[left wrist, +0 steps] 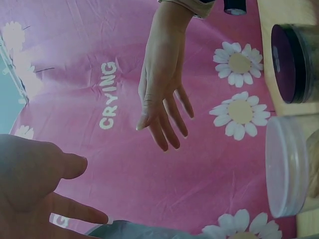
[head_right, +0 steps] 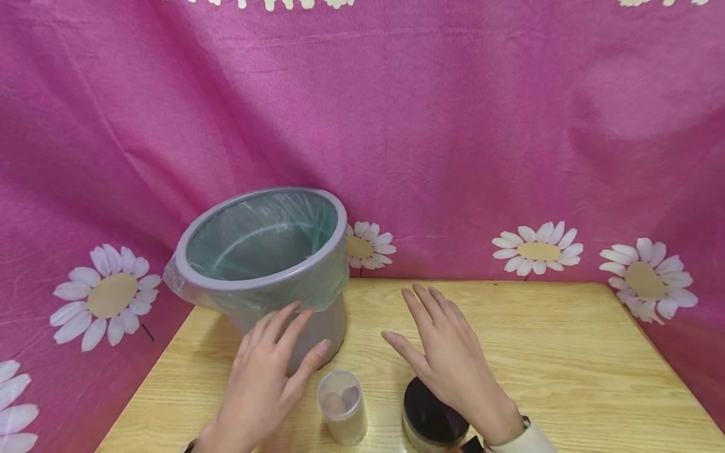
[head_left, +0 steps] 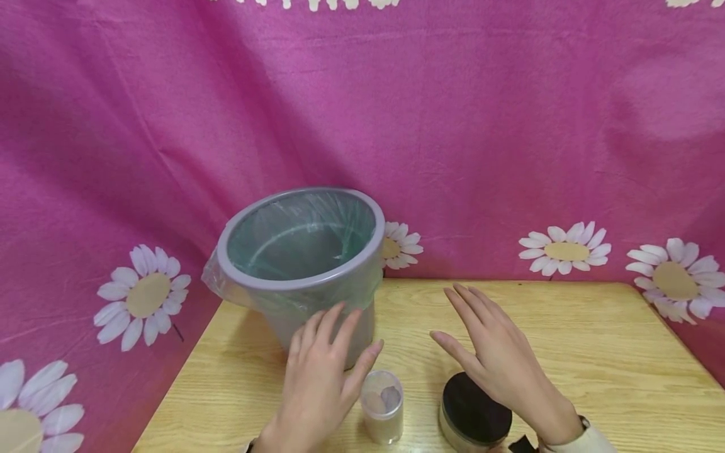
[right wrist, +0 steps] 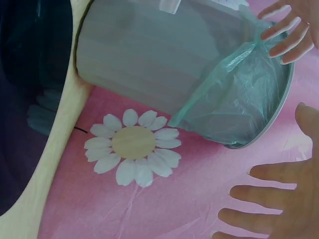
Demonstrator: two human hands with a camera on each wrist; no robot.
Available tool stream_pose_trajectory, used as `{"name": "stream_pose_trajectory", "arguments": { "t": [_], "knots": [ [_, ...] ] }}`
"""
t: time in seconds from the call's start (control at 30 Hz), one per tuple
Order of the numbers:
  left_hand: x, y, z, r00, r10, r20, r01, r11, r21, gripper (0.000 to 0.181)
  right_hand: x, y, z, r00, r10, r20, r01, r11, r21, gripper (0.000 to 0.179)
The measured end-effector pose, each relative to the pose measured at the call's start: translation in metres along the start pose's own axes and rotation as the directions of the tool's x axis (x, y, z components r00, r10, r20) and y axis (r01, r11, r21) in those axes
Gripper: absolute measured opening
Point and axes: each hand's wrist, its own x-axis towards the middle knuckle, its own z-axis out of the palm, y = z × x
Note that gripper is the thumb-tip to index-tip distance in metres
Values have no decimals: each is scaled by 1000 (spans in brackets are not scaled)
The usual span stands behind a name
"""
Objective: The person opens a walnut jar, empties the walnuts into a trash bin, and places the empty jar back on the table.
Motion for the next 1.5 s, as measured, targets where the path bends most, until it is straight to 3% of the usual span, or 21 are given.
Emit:
{"name": "stream_pose_trajectory", "arguments": {
  "t": [0.23,0.5,0.83,0.97,1.13,1.33,1.5],
  "knots": [
    [5,-7,-9,1000,4,-26,-3,1000,25,48,10,-8,1,999,-39,3,38,999,11,67],
    [17,-19,-23,989,68,-134,-69,998,-1,44,24,-7,1,997,-57,56,57,998,10,68],
    [38,-38,-56,964,122,-237,-117,992,36,30,72,-11,-12,995,-83,46,83,997,8,66],
    [49,-48,-62,952,135,-273,-123,991,61,26,90,-15,-12,995,-62,75,61,998,14,66],
    [58,-58,-66,948,138,-286,-118,989,86,28,105,-20,-11,992,-77,97,75,997,22,67],
    [78,-79,-67,959,79,-273,-69,996,48,29,123,-24,-9,988,-95,118,95,995,6,66],
    [91,-99,-72,983,-17,-184,25,999,38,32,142,-28,-9,984,-77,159,77,997,5,69]
  ]
}}
